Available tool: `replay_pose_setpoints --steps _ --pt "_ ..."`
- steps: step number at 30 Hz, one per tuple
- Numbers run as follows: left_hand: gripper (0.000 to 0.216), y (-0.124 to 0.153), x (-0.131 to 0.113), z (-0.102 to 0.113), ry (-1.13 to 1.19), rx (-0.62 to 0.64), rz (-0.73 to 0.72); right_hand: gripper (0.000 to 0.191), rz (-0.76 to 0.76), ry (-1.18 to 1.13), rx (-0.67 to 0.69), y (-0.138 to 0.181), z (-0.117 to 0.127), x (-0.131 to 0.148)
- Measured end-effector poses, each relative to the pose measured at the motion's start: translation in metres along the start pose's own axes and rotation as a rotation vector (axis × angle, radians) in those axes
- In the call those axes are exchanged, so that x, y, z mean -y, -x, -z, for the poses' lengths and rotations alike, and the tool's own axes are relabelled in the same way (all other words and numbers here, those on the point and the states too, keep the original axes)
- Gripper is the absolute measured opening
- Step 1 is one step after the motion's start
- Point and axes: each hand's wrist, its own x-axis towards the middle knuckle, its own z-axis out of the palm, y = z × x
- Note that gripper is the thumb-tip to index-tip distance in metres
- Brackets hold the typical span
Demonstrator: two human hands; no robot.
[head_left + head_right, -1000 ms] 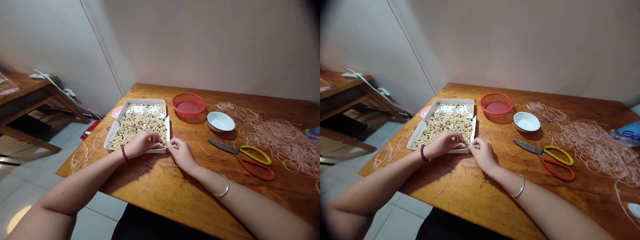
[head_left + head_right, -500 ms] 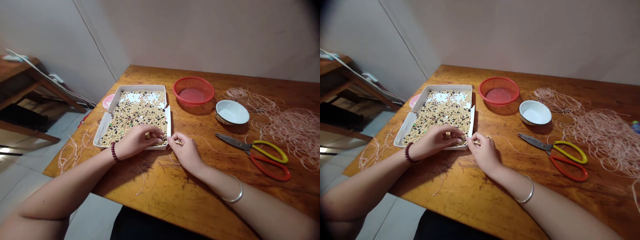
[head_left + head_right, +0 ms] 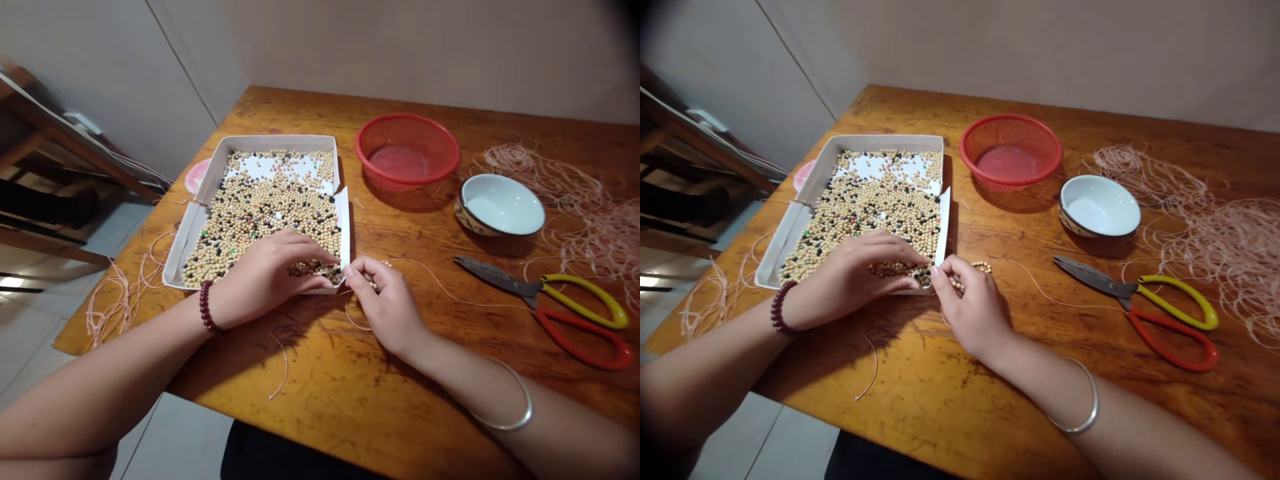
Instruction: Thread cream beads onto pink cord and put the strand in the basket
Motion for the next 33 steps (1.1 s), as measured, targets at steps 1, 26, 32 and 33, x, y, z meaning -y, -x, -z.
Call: replay_pose_setpoints --steps 1,26,32,33 --pt "0.030 0.0002 0.0004 -0.0001 -0.041 -0.008 0.031 0.030 0.001 -0.018 -0.011 0.0000 0.0001 -0.0002" --pt "0.017 -0.0015 -0.0001 -0.0008 0.009 0.031 0.073 0.028 0.045 0.097 -0.086 0.0026 0.0001 0.0030" --pt "0.012 -0.0020 0.0001 -0.0024 -0.016 0.033 0.066 0.027 0.038 0.124 -0.072 0.0036 -0.0004 0.0017" --pt "0.012 -0.0021 0.0003 -0.0027 -0.016 0.034 0.063 0.027 0.035 0.125 -0.071 0.0039 -0.0003 0.0017"
